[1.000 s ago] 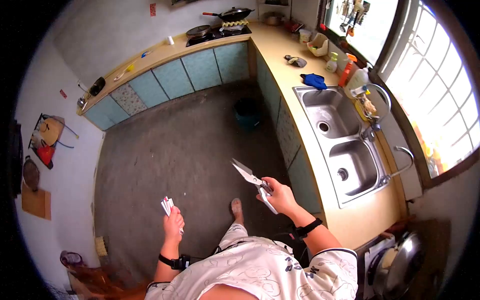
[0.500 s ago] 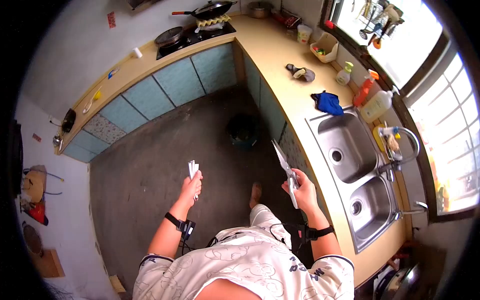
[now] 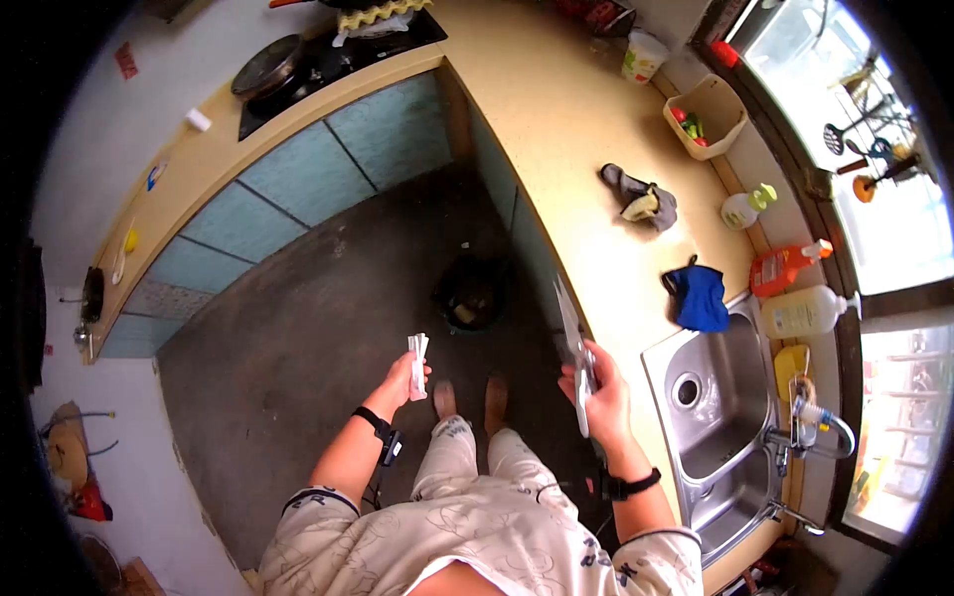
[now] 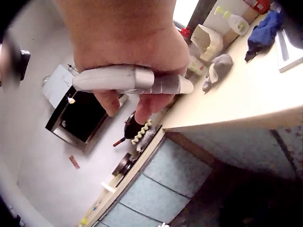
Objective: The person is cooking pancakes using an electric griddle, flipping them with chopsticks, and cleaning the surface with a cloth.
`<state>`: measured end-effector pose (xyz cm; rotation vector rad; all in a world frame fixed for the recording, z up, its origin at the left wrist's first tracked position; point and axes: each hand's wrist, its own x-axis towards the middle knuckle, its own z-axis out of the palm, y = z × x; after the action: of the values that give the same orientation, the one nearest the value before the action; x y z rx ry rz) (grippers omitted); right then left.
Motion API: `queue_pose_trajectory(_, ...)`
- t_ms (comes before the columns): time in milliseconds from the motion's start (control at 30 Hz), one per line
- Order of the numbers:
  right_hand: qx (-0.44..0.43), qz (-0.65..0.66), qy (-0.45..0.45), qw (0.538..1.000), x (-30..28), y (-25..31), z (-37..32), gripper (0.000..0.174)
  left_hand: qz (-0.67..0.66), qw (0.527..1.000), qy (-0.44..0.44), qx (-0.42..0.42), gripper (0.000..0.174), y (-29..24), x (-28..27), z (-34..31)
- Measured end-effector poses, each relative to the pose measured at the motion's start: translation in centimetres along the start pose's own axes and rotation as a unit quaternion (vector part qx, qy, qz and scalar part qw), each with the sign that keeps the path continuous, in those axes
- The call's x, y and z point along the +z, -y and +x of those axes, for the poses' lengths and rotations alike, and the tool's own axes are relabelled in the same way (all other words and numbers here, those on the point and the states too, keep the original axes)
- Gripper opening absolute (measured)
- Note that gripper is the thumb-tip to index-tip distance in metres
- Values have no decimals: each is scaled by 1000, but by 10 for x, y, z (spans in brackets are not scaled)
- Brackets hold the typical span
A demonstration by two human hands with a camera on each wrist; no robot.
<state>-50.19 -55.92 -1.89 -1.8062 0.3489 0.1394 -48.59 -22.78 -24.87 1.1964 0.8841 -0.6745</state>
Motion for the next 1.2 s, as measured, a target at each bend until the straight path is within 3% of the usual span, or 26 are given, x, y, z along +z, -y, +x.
queue_pose_trajectory(233, 78, -28, -105, 991, 10, -32, 18, 57, -55, 995, 69, -50, 36, 12, 14, 179)
queue_pose_trajectory(367, 103, -72, -148, 981, 23, -39, 29, 58, -86, 991, 83, -67, 41, 11, 27, 247)
queue_pose_trajectory(400, 113, -77, -154, 979, 27, -41, 36, 58, -118, 989, 50, -77, 47, -9, 40, 239)
queue_pose_trajectory(467, 127, -72, -193, 970, 32, -41, 45, 56, -52, 994, 16, -91, 55, -40, 47, 225)
queue_pose_trajectory(500, 139, -83, -204, 965, 36, -34, 53, 56, 54, 987, -78, -130, 63, -35, 44, 246)
queue_pose_trajectory(600, 140, -74, -229, 960, 39, -26, 75, 58, 65, 988, -69, -124, 57, -30, 26, 264)
queue_pose_trajectory(733, 93, -232, -233, 940, 24, -30, 114, 61, 70, 994, -6, -82, 49, -58, -5, 236)
queue_pose_trajectory(800, 92, -214, -216, 948, 20, -27, 136, 60, 155, 984, 1, -84, 53, -81, -21, 215)
queue_pose_trajectory(867, 72, -315, -188, 928, 15, -30, 160, 59, 169, 982, -36, -75, 44, -84, -50, 211)
queue_pose_trajectory(933, -19, -373, -183, 909, 12, -33, 181, 60, 190, 978, -64, -58, 32, -91, -75, 198)
queue_pose_trajectory(1067, -71, -401, -149, 901, 13, -25, 224, 60, 213, 972, -84, -46, 27, -92, -114, 171)
queue_pose_trajectory(1200, -75, -429, -116, 893, 14, -17, 254, 53, 272, 955, -81, -90, 20, -82, -134, 153)
